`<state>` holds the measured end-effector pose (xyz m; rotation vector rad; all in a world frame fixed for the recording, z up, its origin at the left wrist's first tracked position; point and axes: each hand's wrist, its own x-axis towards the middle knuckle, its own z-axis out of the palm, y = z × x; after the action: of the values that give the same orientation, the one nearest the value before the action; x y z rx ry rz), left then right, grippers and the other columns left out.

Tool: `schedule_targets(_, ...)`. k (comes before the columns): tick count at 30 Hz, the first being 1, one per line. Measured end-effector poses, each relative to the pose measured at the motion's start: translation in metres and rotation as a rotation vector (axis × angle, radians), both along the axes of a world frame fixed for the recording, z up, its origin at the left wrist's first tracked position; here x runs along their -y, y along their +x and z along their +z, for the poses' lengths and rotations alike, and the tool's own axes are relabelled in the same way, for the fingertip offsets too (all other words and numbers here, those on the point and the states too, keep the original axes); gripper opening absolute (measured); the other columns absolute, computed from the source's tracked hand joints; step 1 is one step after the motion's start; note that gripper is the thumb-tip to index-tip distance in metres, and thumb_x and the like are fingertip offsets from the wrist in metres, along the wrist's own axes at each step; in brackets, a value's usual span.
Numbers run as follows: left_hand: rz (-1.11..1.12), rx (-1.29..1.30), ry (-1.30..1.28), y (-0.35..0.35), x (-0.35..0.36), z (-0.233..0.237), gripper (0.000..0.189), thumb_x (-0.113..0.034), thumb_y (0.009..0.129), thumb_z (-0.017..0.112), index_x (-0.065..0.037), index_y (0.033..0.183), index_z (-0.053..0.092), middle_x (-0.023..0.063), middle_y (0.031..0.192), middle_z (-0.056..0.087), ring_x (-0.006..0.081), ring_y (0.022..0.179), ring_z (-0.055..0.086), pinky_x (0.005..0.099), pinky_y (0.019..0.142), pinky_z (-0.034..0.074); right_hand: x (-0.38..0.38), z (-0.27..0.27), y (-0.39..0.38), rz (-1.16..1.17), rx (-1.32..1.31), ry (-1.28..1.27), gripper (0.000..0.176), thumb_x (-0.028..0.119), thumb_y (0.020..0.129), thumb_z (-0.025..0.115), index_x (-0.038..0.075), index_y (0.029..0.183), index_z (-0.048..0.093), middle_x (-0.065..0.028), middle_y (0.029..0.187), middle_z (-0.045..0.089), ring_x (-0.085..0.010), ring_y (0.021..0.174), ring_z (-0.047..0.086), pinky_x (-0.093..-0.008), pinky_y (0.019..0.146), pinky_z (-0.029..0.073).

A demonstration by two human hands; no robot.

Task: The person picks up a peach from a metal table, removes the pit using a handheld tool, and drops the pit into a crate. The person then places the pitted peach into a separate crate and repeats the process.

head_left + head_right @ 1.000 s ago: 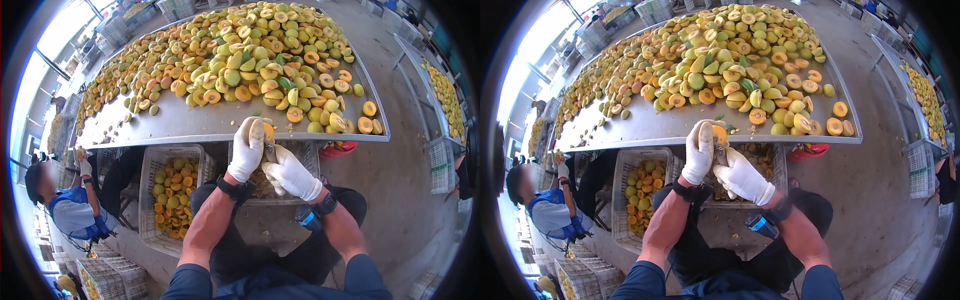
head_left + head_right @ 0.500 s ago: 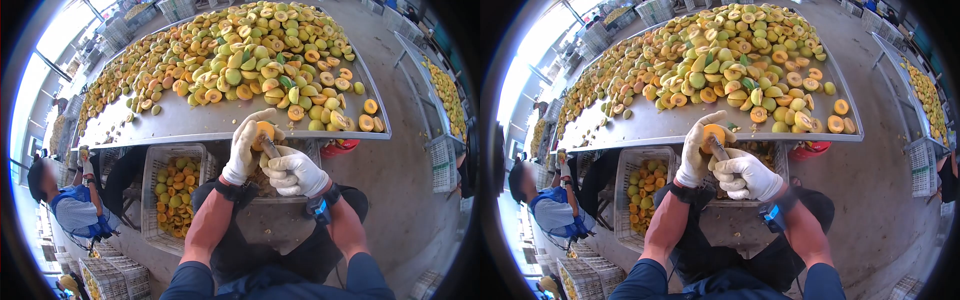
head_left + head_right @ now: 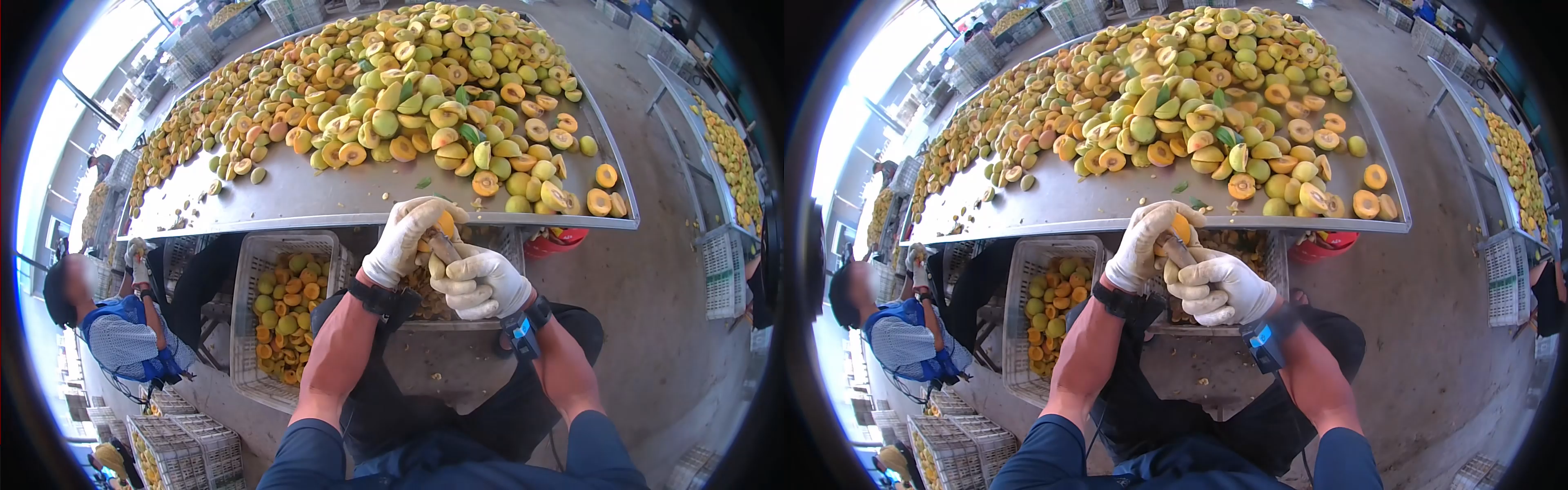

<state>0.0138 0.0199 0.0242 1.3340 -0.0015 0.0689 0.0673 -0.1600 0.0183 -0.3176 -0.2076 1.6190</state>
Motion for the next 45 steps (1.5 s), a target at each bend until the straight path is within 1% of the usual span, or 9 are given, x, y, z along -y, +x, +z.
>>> schedule_targets(15, -0.109, -0.081, -0.036, 0.005, 0.005, -0.019, 0.07, -0.064, 0.093, 0.052, 0.003, 0.111, 0.065, 0.0063, 0.081, 0.066, 0.0089, 0.065, 0.06, 0.0189, 0.05, 0.044, 0.01, -0.026, 0.002, 0.069, -0.29, 0.146, 0.017, 0.01, 0.095, 0.055, -0.001, 0.108, 0.053, -0.0003, 0.068, 0.039, -0.0039, 0.044, 0.034, -0.0177, 0.031, 0.03)
schedule_targets(17, -0.12, -0.23, -0.497, 0.009, 0.007, -0.032, 0.065, -0.059, 0.096, 0.05, 0.002, 0.113, 0.064, 0.0079, 0.084, 0.066, 0.0107, 0.071, 0.062, 0.0187, 0.054, 0.047, 0.013, -0.025, 0.003, 0.069, -0.289, 0.167, 0.019, 0.01, 0.095, 0.056, -0.002, 0.11, 0.054, -0.0008, 0.068, 0.04, -0.0039, 0.044, 0.034, -0.0175, 0.031, 0.03)
schedule_targets(21, -0.023, -0.334, -0.557, 0.016, 0.005, -0.05, 0.054, -0.049, 0.1, 0.051, 0.002, 0.113, 0.063, 0.0092, 0.087, 0.066, 0.0131, 0.073, 0.062, 0.0227, 0.058, 0.049, 0.025, -0.003, 0.006, -0.01, 0.012, 0.168, 0.028, 0.011, 0.093, 0.058, -0.002, 0.117, 0.053, -0.0001, 0.066, 0.04, -0.0036, 0.044, 0.035, -0.0174, 0.032, 0.029)
schedule_targets(25, 0.249, -0.181, 0.08, 0.013, 0.01, -0.053, 0.036, -0.033, 0.099, 0.056, -0.001, 0.115, 0.062, 0.013, 0.095, 0.068, 0.0223, 0.077, 0.067, 0.0343, 0.068, 0.054, 0.038, 0.016, 0.013, -0.206, 0.536, -0.192, 0.035, 0.01, 0.091, 0.058, 0.0, 0.124, 0.051, 0.0026, 0.066, 0.04, -0.0033, 0.044, 0.034, -0.0198, 0.035, 0.026)
schedule_targets(28, 0.449, 0.159, 1.238, 0.002, 0.016, -0.048, 0.046, -0.024, 0.084, 0.075, -0.009, 0.123, 0.059, 0.0177, 0.104, 0.066, 0.0322, 0.082, 0.068, 0.0388, 0.071, 0.055, 0.044, 0.02, 0.014, -0.263, 0.714, -0.36, 0.036, 0.009, 0.093, 0.056, 0.001, 0.128, 0.049, 0.0033, 0.068, 0.044, -0.0039, 0.046, 0.035, -0.0213, 0.04, 0.03)
schedule_targets(33, 0.603, 0.297, 1.376, -0.027, -0.009, -0.007, 0.05, -0.033, 0.076, 0.081, -0.009, 0.116, 0.062, 0.0163, 0.098, 0.067, 0.0361, 0.081, 0.067, 0.0417, 0.071, 0.055, 0.044, 0.035, 0.008, -0.303, 1.039, -0.508, 0.036, 0.011, 0.092, 0.055, 0.0, 0.126, 0.049, 0.0017, 0.07, 0.048, -0.0044, 0.045, 0.041, -0.0211, 0.039, 0.033)
schedule_targets(38, 0.69, -0.059, 1.604, -0.114, -0.068, 0.048, 0.038, -0.04, 0.082, 0.074, -0.008, 0.101, 0.067, 0.0153, 0.086, 0.068, 0.0338, 0.082, 0.068, 0.0418, 0.072, 0.054, 0.034, 0.038, 0.001, -0.319, 1.161, -0.522, 0.033, 0.011, 0.092, 0.054, 0.001, 0.123, 0.051, 0.002, 0.071, 0.049, -0.004, 0.045, 0.041, -0.02, 0.038, 0.033)
schedule_targets(43, 0.563, -0.811, 1.811, -0.237, -0.108, 0.012, 0.046, -0.053, 0.086, 0.062, -0.007, 0.091, 0.065, 0.0193, 0.09, 0.07, 0.0373, 0.089, 0.068, 0.0473, 0.077, 0.053, 0.031, 0.046, -0.009, -0.261, 1.37, -0.451, 0.036, 0.019, 0.089, 0.059, 0.002, 0.12, 0.056, -0.0004, 0.073, 0.054, -0.006, 0.051, 0.047, -0.0241, 0.043, 0.04)
schedule_targets(45, 0.565, -0.787, 1.816, -0.241, -0.106, 0.015, 0.043, -0.051, 0.086, 0.062, -0.008, 0.087, 0.065, 0.0172, 0.08, 0.07, 0.0371, 0.081, 0.068, 0.0476, 0.073, 0.053, 0.036, 0.034, -0.005, -0.316, 1.631, -0.346, 0.032, 0.022, 0.09, 0.061, -0.001, 0.112, 0.056, -0.0077, 0.075, 0.058, -0.0126, 0.052, 0.055, -0.0296, 0.044, 0.044)
